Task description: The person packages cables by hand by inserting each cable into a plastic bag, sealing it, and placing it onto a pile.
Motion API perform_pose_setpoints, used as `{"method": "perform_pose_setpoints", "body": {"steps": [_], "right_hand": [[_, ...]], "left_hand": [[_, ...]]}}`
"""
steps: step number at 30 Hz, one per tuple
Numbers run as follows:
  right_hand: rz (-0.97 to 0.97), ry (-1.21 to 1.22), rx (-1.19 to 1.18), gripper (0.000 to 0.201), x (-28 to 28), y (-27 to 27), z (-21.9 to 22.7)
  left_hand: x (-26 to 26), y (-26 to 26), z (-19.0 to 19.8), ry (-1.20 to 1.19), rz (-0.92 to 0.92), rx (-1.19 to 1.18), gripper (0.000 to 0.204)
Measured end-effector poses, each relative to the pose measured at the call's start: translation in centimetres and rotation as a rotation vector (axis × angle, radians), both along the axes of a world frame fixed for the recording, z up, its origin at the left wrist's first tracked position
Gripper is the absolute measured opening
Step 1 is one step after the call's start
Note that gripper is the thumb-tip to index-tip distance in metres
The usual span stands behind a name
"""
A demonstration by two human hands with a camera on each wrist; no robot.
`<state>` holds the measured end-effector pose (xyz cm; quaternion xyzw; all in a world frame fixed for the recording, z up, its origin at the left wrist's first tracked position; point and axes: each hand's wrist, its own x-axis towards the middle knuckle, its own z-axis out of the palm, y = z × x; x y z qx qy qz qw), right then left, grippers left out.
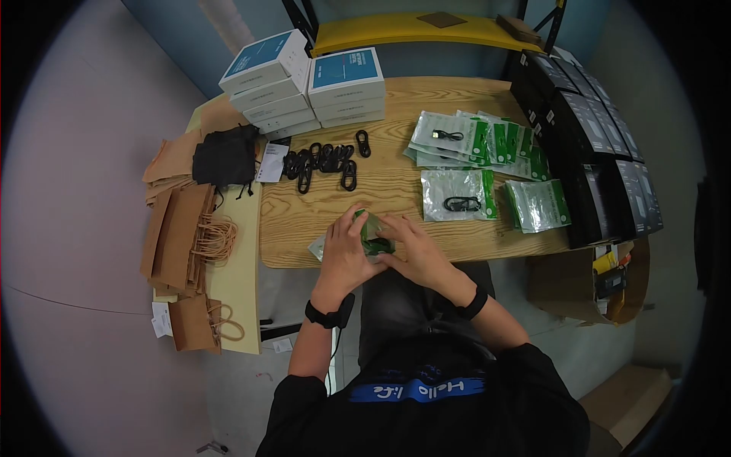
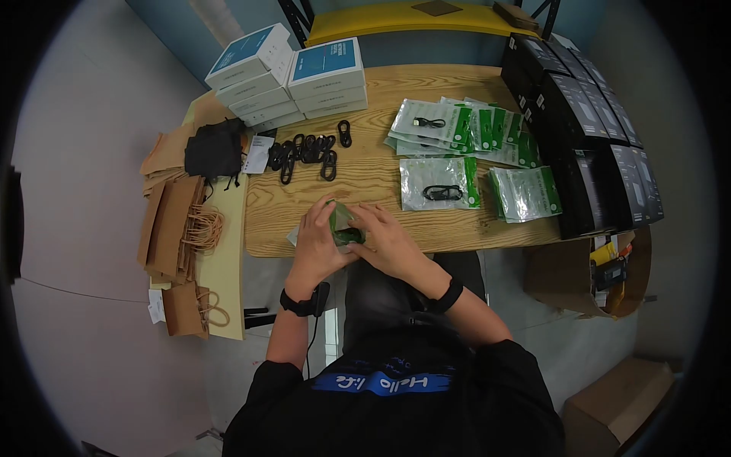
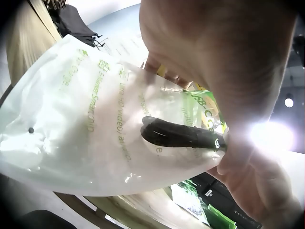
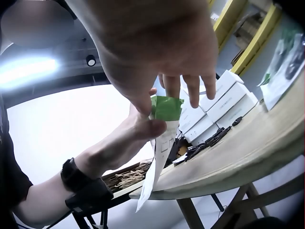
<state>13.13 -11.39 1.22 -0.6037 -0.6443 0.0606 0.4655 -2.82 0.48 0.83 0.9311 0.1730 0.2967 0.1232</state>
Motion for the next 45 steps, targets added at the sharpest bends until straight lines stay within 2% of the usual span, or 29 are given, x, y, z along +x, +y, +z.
{"method": "perform_pose_setpoints", "body": {"steps": [3, 7, 10, 12, 15, 16, 18, 20, 21, 22, 23, 24, 27, 28, 29, 30, 31, 32, 33, 34, 35, 36, 38, 40, 42, 45], "right_hand": [[-0.018, 0.127, -0.060, 0.045, 0.3, -0.8, -0.7], [-0.015, 0.068, -0.070, 0.038, 0.4, -1.0, -0.8], [0.061, 0.052, -0.094, 0.033, 0.3, -1.0, -0.1], [0.187, 0.223, -0.324, 0.027, 0.1, -1.1, -0.3], [0.106, 0.174, -0.248, 0.022, 0.4, -1.0, -1.8], [0.105, 0.175, -0.248, 0.022, 0.5, -1.3, -1.9], [0.023, 0.331, -0.071, 0.020, 0.8, -1.8, -2.0], [-0.013, 0.343, -0.120, 0.017, 1.3, -2.0, -1.7], [-0.050, 0.356, -0.168, 0.014, 1.6, -2.2, -1.5], [-0.051, 0.356, -0.169, 0.014, 1.8, -2.3, -1.3], [-0.040, 0.252, -0.162, 0.014, 2.0, -2.4, -1.0], [-0.029, 0.148, -0.154, 0.014, 2.2, -2.4, -0.9], [0.051, 0.192, -0.200, 0.018, 2.6, -2.6, -1.2], [0.044, 0.190, -0.200, 0.018, 2.6, -2.8, -1.5], [0.032, 0.255, -0.118, 0.019, 2.5, -2.8, -1.9], [0.021, 0.319, -0.034, 0.021, 2.2, -2.8, -1.7], [0.014, 0.317, -0.033, 0.021, 1.8, -2.8, -1.5], [-0.089, 0.396, 0.065, 0.020, 1.3, -2.6, -1.1], [-0.192, 0.474, 0.163, 0.019, 1.1, -2.6, -0.8], [-0.200, 0.474, 0.163, 0.019, 1.2, -2.8, -1.0], [-0.140, 0.589, -0.043, 0.018, 1.4, -3.1, -1.3], [-0.076, 0.702, -0.247, 0.017, 1.6, -3.3, -1.6], [-0.076, 0.648, -0.295, 0.016, 1.8, -3.6, -1.9], [-0.067, 0.593, -0.348, 0.017, 2.0, -3.9, -2.2], [-0.059, 0.468, -0.257, 0.017, 2.2, -4.0, -2.4], [-0.049, 0.495, -0.342, 0.018, 2.3, -4.4, -1.7]], "left_hand": [[0.7, -0.2, 0.0, -0.073, -0.010, -0.037, 0.101], [1.0, -0.5, 0.1, -0.057, -0.014, -0.034, 0.100], [1.1, -0.4, 0.0, -0.028, -0.019, -0.001, 0.101], [1.0, -0.7, -0.2, -0.013, -0.028, 0.010, 0.102], [1.2, -1.0, -0.1, 0.013, -0.020, -0.008, 0.106], [1.1, -0.8, 0.3, -0.031, -0.039, -0.056, 0.108], [0.8, -0.6, 0.5, -0.075, -0.058, -0.104, 0.110], [0.3, -0.3, 0.1, -0.123, -0.059, -0.390, 0.109], [0.3, -0.4, -0.2, -0.122, -0.059, -0.391, 0.109], [0.4, -0.4, -0.6, -0.156, -0.051, -0.571, 0.105], [0.5, -0.4, -0.8, -0.189, -0.044, -0.751, 0.102], [0.6, -0.4, -0.6, -0.189, -0.047, -0.751, 0.102], [0.7, -0.5, 0.1, -0.165, -0.056, -0.825, 0.091], [0.7, -0.5, 0.2, -0.222, -0.109, -0.941, 0.085], [0.8, -0.4, 0.3, -0.278, -0.161, -1.057, 0.080], [0.8, -0.5, 0.3, -0.276, -0.169, -1.059, 0.080], [0.8, -0.5, 0.3, -0.283, -0.127, -1.101, 0.070], [0.9, -0.5, 0.2, -0.289, -0.084, -1.142, 0.060], [0.9, -0.3, -0.2, -0.287, -0.091, -1.144, 0.060], [0.9, -0.2, -0.9, -0.303, -0.099, -1.173, 0.048], [1.0, -0.1, -1.4, -0.318, -0.107, -1.201, 0.036], [1.2, -0.4, -1.1, -0.313, -0.115, -1.204, 0.036], [1.7, -1.0, -0.4, -0.282, -0.082, -1.166, 0.020], [2.0, -1.7, 0.1, -0.266, -0.082, -1.136, 0.019], [1.9, -1.8, 0.0, -0.252, -0.075, -1.107, 0.018], [1.7, -1.7, -0.5, -0.218, -0.092, -1.120, 0.016]]}}
